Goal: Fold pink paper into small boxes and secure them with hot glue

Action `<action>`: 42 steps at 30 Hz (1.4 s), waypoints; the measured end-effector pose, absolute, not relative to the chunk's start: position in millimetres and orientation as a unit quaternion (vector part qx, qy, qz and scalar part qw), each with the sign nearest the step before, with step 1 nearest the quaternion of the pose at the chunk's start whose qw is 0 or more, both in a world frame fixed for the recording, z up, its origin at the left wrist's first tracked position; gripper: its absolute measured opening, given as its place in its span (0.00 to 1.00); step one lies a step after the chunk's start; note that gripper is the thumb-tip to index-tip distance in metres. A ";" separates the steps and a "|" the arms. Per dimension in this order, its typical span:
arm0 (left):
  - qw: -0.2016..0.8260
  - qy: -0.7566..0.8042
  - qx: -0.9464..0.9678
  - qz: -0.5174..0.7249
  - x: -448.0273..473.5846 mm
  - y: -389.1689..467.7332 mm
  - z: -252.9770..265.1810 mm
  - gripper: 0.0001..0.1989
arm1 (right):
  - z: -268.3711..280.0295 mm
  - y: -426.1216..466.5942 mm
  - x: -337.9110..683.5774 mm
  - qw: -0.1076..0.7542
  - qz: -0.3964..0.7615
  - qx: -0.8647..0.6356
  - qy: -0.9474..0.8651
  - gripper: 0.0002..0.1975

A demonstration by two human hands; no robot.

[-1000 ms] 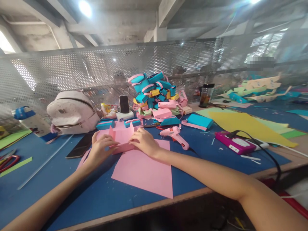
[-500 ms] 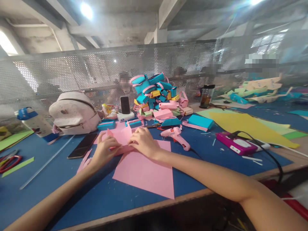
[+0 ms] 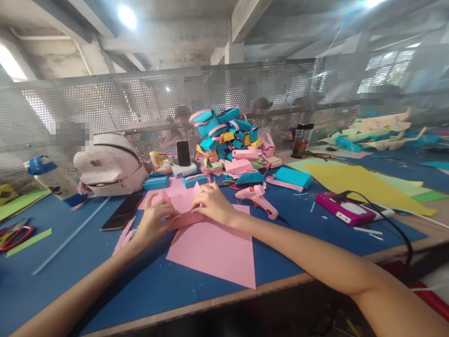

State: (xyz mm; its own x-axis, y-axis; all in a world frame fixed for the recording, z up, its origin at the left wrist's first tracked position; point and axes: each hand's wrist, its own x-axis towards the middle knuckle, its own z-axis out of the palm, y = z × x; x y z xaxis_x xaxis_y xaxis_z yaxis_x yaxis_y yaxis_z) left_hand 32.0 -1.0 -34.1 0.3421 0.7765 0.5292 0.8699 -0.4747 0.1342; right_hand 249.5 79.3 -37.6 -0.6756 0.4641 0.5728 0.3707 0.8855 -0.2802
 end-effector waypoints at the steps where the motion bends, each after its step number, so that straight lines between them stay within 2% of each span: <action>1: 0.080 -0.507 -0.814 -0.274 29.8 -0.8 -34.4 0.08 | -36.2 80.5 252.0 0.327 0.068 -0.228 -0.915 0.05; 10: 0.034 -0.491 -0.834 -0.249 17.6 0.1 -23.9 0.06 | -23.8 76.2 259.7 0.287 0.099 -0.230 -0.924 0.07; 15: 0.039 -0.473 -0.851 -0.225 14.6 -3.4 -18.5 0.07 | -25.8 73.8 259.7 0.279 0.069 -0.212 -0.934 0.07; 23: 0.154 -0.446 -0.864 -0.176 29.3 -3.3 -40.1 0.05 | -37.7 64.4 250.4 0.258 -0.007 -0.168 -0.951 0.06; 33: 0.223 -0.456 -0.856 -0.100 39.8 -14.2 -36.3 0.10 | -37.4 57.4 239.4 0.178 -0.080 -0.196 -0.961 0.11; 39: 0.131 -0.528 -0.839 -0.022 46.3 -3.2 -23.3 0.08 | -19.9 55.1 229.8 0.106 -0.049 -0.258 -0.959 0.06; 42: 0.107 -0.542 -0.834 -0.006 48.3 8.0 -16.6 0.10 | -11.6 55.5 220.4 0.070 -0.027 -0.266 -0.961 0.08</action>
State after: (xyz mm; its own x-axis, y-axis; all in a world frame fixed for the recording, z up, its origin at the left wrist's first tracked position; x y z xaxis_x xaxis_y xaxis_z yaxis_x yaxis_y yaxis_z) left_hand 48.3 8.0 -16.6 0.4129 0.9020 0.1260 0.9046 -0.3901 -0.1717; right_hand 220.4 55.5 -11.6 -0.8482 0.5083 0.1492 0.5159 0.8566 0.0144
